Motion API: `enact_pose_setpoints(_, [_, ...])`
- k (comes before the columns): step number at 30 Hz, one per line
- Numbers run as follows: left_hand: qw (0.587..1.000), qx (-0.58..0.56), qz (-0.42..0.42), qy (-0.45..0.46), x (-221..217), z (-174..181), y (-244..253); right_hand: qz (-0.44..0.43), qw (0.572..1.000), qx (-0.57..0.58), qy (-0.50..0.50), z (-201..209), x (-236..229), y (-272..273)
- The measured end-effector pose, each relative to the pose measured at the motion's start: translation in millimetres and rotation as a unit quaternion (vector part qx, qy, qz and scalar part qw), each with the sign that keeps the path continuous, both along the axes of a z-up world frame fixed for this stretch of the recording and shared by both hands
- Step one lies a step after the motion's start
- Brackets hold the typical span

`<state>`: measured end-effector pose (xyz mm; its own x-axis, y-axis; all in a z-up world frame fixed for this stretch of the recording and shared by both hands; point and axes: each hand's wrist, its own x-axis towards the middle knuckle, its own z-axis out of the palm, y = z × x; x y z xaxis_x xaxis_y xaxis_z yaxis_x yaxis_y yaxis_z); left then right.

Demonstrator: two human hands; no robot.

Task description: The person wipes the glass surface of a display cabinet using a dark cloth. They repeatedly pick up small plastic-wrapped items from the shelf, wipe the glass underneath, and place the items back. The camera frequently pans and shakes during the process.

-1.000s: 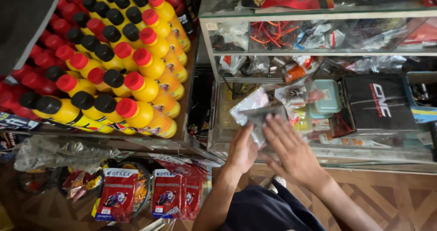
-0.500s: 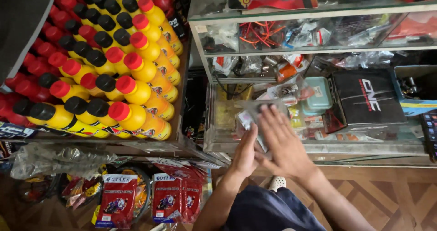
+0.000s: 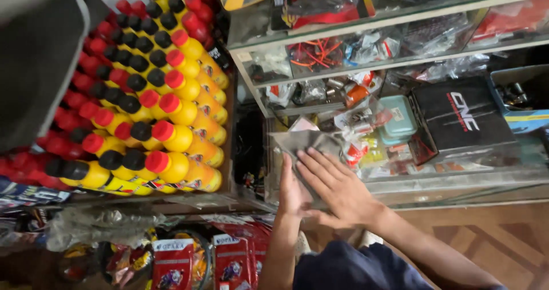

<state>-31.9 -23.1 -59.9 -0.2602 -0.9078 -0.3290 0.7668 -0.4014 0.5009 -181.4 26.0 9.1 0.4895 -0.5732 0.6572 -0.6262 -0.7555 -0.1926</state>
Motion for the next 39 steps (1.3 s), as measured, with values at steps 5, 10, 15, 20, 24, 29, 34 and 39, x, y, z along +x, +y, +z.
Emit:
enact_pose_setpoints(5, [0.988,0.036,-0.015,-0.147,-24,115,36,-0.026,0.998,0.038,-0.033,-1,-2,-12])
enact_pose_setpoints(10, [0.987,-0.006,0.046,-0.155,-14,64,14,-0.037,0.999,-0.015,-0.029,11,2,-8])
enact_pose_setpoints(15, [0.993,-0.032,0.044,-0.107,-7,-6,16,-0.022,0.996,0.01,-0.091,18,8,-10])
enact_pose_setpoints(20, [0.992,-0.024,0.087,-0.085,-18,78,10,0.011,0.999,-0.009,-0.038,-61,4,-11])
enact_pose_setpoints(24, [0.98,-0.019,0.115,-0.162,-48,145,40,-0.018,0.998,0.03,-0.059,-43,-15,-20])
enact_pose_setpoints(29, [0.988,-0.075,0.12,-0.066,-47,63,28,-0.034,0.969,0.144,-0.199,-14,-20,-22])
enact_pose_setpoints(34, [0.976,-0.091,0.195,-0.024,-63,77,26,0.024,0.763,0.343,-0.548,-28,2,-10])
enact_pose_setpoints(39, [0.917,-0.121,0.139,-0.354,-63,67,13,0.067,0.476,0.299,-0.824,17,22,-8])
